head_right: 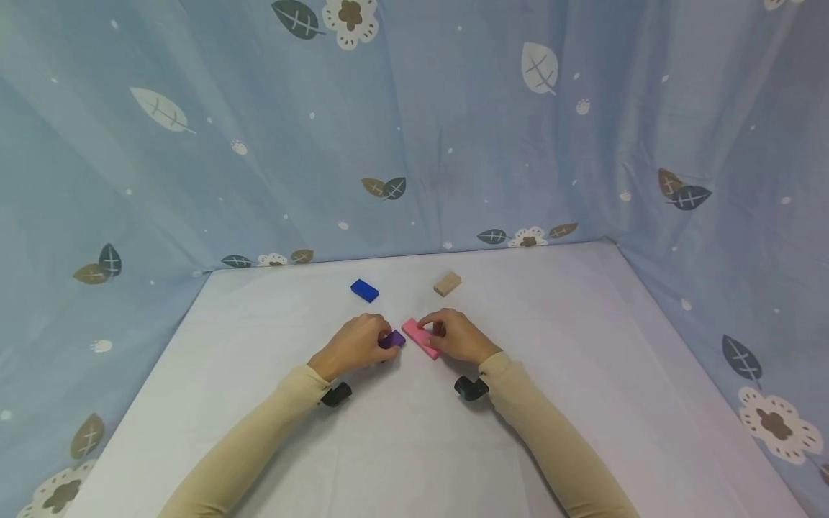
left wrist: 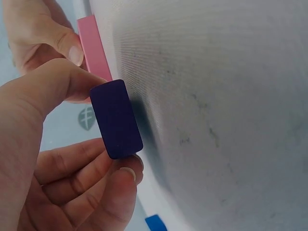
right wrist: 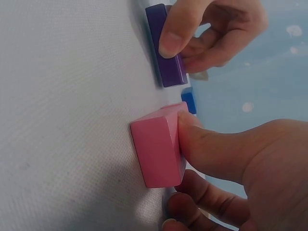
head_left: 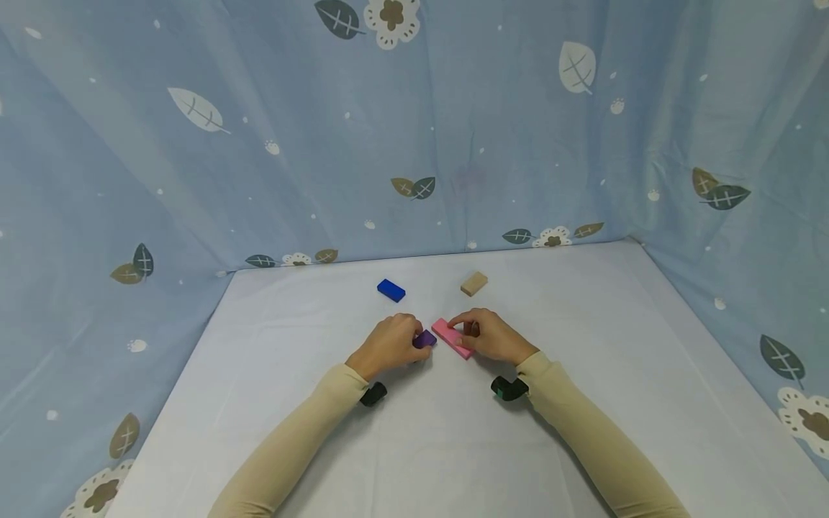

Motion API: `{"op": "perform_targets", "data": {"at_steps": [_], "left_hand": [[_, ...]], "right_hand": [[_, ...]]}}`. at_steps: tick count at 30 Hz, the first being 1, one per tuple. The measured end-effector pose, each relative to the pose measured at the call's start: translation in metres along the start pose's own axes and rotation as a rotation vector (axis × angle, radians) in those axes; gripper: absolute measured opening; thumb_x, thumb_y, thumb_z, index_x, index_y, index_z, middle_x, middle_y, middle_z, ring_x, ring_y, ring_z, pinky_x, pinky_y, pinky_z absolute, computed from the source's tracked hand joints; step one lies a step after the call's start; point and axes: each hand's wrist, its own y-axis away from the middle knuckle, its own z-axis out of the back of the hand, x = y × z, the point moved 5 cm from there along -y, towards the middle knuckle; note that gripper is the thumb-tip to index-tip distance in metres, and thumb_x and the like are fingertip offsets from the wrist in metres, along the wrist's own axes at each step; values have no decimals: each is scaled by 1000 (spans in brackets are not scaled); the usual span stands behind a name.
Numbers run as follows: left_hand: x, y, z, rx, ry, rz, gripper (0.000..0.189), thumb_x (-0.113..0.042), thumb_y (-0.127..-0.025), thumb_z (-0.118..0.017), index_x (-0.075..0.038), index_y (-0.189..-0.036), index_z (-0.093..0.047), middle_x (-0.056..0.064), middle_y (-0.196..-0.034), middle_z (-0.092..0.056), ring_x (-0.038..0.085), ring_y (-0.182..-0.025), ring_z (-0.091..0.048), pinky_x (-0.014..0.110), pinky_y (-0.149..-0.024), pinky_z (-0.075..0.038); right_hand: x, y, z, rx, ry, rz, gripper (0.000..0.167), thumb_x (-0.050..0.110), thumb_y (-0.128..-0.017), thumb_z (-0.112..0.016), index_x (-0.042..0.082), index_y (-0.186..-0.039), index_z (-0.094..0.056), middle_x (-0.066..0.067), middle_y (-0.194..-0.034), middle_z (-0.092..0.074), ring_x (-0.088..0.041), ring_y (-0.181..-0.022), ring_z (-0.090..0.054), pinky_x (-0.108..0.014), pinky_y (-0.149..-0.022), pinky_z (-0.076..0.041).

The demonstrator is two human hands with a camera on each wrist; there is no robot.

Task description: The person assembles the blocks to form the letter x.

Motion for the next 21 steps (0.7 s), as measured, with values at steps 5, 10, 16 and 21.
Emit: {"op": "perform_targets", "data": {"at_steps": [5,10,16,21], "left_hand": [[0,0,-1,5,6,3,25,-29,-87,-79,-5,-93,-76,1,-80,-64,8,-61,-54,19,-53,-43],[-1,-1,-1,9,3,1,23,-28,-87,-79,-6,-89,-74,0,-78,-62,7,-60,-53,19,-52,-41],[-2,-2,-3,-2,-1,-14,22,-28,-86,-79,-7,-86,-73,-1,-76,-61,8,-62,-51,19,-52,-40],[-3,-2,-5,-9,6,-25,22,-28,-86,-79,-7,-86,-73,-1,-75,-60,7,-63,-50,19,-53,-38]], "right_hand": [[0,0,-1,0,-2,1,30,4,-94,-72,8,-124,-73,-5,-87,-62,-15,-77,-52,-26,-66,-46],[-2,0,-2,-1,-8,3,30,3,-94,-72,7,-124,-74,-5,-86,-62,-15,-75,-52,-26,-65,-45],[-3,0,-2,-7,-6,8,31,1,-93,-71,8,-123,-74,-5,-86,-61,-15,-75,-52,-26,-65,-46],[-3,1,-2,-7,-10,16,31,0,-93,-72,7,-123,-74,-5,-85,-62,-15,-74,-52,-26,-64,-45]]}}
